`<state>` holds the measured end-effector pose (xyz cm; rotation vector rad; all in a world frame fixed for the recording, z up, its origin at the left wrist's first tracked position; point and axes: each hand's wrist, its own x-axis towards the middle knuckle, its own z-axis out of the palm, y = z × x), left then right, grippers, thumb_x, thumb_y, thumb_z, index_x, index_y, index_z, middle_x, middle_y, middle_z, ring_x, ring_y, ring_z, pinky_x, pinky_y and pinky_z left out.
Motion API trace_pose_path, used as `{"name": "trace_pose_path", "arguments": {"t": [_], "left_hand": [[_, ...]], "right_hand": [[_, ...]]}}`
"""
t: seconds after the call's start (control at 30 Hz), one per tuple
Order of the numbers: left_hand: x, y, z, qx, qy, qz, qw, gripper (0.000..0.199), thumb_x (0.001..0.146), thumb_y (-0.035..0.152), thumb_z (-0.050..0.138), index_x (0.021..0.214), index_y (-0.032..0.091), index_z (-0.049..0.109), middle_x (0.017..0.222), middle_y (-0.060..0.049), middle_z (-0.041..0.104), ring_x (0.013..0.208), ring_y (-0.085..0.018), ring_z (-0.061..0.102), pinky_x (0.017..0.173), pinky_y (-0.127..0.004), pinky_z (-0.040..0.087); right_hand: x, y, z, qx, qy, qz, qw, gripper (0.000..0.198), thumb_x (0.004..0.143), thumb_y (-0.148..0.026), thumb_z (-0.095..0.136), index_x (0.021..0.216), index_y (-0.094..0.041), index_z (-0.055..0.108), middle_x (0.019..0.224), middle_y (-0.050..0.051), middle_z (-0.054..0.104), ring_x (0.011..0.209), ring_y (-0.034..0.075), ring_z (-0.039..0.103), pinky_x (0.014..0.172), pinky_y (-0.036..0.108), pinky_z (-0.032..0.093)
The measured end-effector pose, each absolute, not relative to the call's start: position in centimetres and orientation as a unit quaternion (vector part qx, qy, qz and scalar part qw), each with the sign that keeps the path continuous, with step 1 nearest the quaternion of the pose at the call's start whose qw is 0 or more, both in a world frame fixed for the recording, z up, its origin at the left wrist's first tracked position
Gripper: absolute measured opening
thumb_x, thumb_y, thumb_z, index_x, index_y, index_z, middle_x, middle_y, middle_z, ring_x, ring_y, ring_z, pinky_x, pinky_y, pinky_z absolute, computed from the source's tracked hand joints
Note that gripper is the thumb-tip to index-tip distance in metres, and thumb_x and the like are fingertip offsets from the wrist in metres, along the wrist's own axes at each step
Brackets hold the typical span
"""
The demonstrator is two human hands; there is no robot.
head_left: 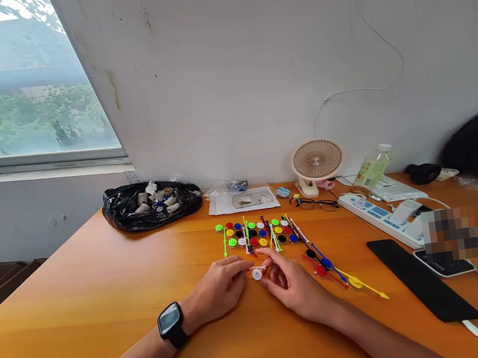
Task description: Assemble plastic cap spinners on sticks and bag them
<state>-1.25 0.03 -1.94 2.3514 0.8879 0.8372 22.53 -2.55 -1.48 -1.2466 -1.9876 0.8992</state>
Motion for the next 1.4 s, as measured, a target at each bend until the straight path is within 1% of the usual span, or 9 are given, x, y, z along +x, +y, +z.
{"name": "trace_pose_path", "arguments": {"t": [0.07, 0.2, 0.33, 0.43, 0.57, 0.7, 0.83, 1.1, 1.4], "left_hand": [[-1.2, 0.0, -1.7, 0.864, 0.316, 0.302, 0.250, 0.035, 0.105, 0.019, 0.048, 0.134, 0.023, 0.066, 0.114, -0.006, 0.074, 0.100, -0.017, 0.069, 0.092, -0.028, 0.054], [-1.2, -0.3, -1.3, 0.863, 0.310, 0.306, 0.255, 0.033, 0.109, 0.026, 0.046, 0.139, 0.026, 0.059, 0.121, -0.005, 0.073, 0.109, -0.018, 0.069, 0.097, -0.029, 0.052], [-1.1, -0.4, -1.3, 0.844, 0.325, 0.318, 0.285, 0.019, 0.110, 0.030, 0.047, 0.121, 0.024, 0.060, 0.113, -0.003, 0.074, 0.104, -0.017, 0.069, 0.092, -0.028, 0.052], [-1.1, -0.2, -1.5, 0.847, 0.333, 0.312, 0.272, 0.018, 0.110, 0.031, 0.047, 0.113, 0.023, 0.062, 0.106, -0.004, 0.073, 0.097, -0.018, 0.068, 0.087, -0.029, 0.052], [-1.0, 0.1, -1.7, 0.857, 0.330, 0.313, 0.244, 0.022, 0.110, 0.031, 0.047, 0.117, 0.022, 0.065, 0.108, -0.006, 0.072, 0.101, -0.019, 0.066, 0.092, -0.030, 0.052], [-1.0, 0.1, -1.8, 0.865, 0.323, 0.310, 0.226, 0.026, 0.109, 0.028, 0.048, 0.129, 0.024, 0.064, 0.115, -0.007, 0.071, 0.104, -0.020, 0.066, 0.093, -0.031, 0.052], [-0.9, 0.1, -1.8, 0.882, 0.309, 0.287, 0.208, 0.023, 0.108, 0.026, 0.048, 0.118, 0.023, 0.068, 0.104, -0.006, 0.072, 0.095, -0.019, 0.066, 0.086, -0.030, 0.051], [-0.7, 0.1, -1.8, 0.905, 0.288, 0.280, 0.143, 0.025, 0.105, 0.021, 0.049, 0.112, 0.021, 0.072, 0.098, -0.008, 0.074, 0.087, -0.020, 0.064, 0.080, -0.033, 0.050], [-0.7, 0.1, -1.9, 0.901, 0.290, 0.294, 0.135, 0.026, 0.104, 0.020, 0.049, 0.117, 0.022, 0.072, 0.097, -0.009, 0.074, 0.088, -0.021, 0.065, 0.080, -0.034, 0.051]], "right_hand": [[22.4, -2.3, -1.7, -0.474, -0.734, 0.349, 0.339, 0.044, 0.098, -0.030, 0.063, 0.141, -0.027, 0.055, 0.107, 0.004, 0.070, 0.075, 0.016, 0.063, 0.067, 0.028, 0.052], [22.5, -2.1, -0.9, -0.438, -0.745, 0.322, 0.387, 0.022, 0.101, -0.033, 0.061, 0.120, -0.025, 0.068, 0.103, 0.005, 0.072, 0.088, 0.019, 0.066, 0.082, 0.032, 0.054], [22.4, -2.2, -0.2, -0.429, -0.752, 0.304, 0.397, 0.018, 0.104, -0.036, 0.058, 0.102, -0.022, 0.070, 0.094, 0.005, 0.070, 0.087, 0.021, 0.065, 0.081, 0.033, 0.052], [22.4, -2.1, -0.3, -0.438, -0.741, 0.321, 0.394, 0.021, 0.102, -0.037, 0.058, 0.096, -0.021, 0.069, 0.093, 0.006, 0.070, 0.086, 0.021, 0.065, 0.080, 0.034, 0.052], [22.4, -1.8, -0.8, -0.465, -0.667, 0.403, 0.421, 0.020, 0.095, -0.038, 0.065, 0.098, -0.020, 0.070, 0.092, 0.005, 0.070, 0.085, 0.020, 0.064, 0.078, 0.032, 0.051], [22.6, -1.3, -1.1, -0.486, -0.595, 0.475, 0.429, 0.023, 0.084, -0.032, 0.068, 0.103, -0.019, 0.068, 0.074, -0.002, 0.059, 0.068, 0.014, 0.055, 0.064, 0.026, 0.044], [22.7, -1.0, -1.5, -0.504, -0.565, 0.522, 0.393, 0.026, 0.079, -0.030, 0.067, 0.102, -0.019, 0.064, 0.066, -0.006, 0.055, 0.055, 0.010, 0.042, 0.052, 0.023, 0.031], [23.1, -0.6, -2.4, -0.517, -0.602, 0.478, 0.377, 0.021, 0.075, -0.026, 0.066, 0.094, -0.019, 0.064, 0.064, -0.006, 0.053, 0.057, 0.011, 0.044, 0.053, 0.023, 0.030], [22.9, -0.4, -2.2, -0.520, -0.591, 0.476, 0.392, 0.019, 0.076, -0.033, 0.069, 0.088, -0.019, 0.063, 0.067, -0.005, 0.052, 0.056, 0.011, 0.041, 0.050, 0.023, 0.027]]}}
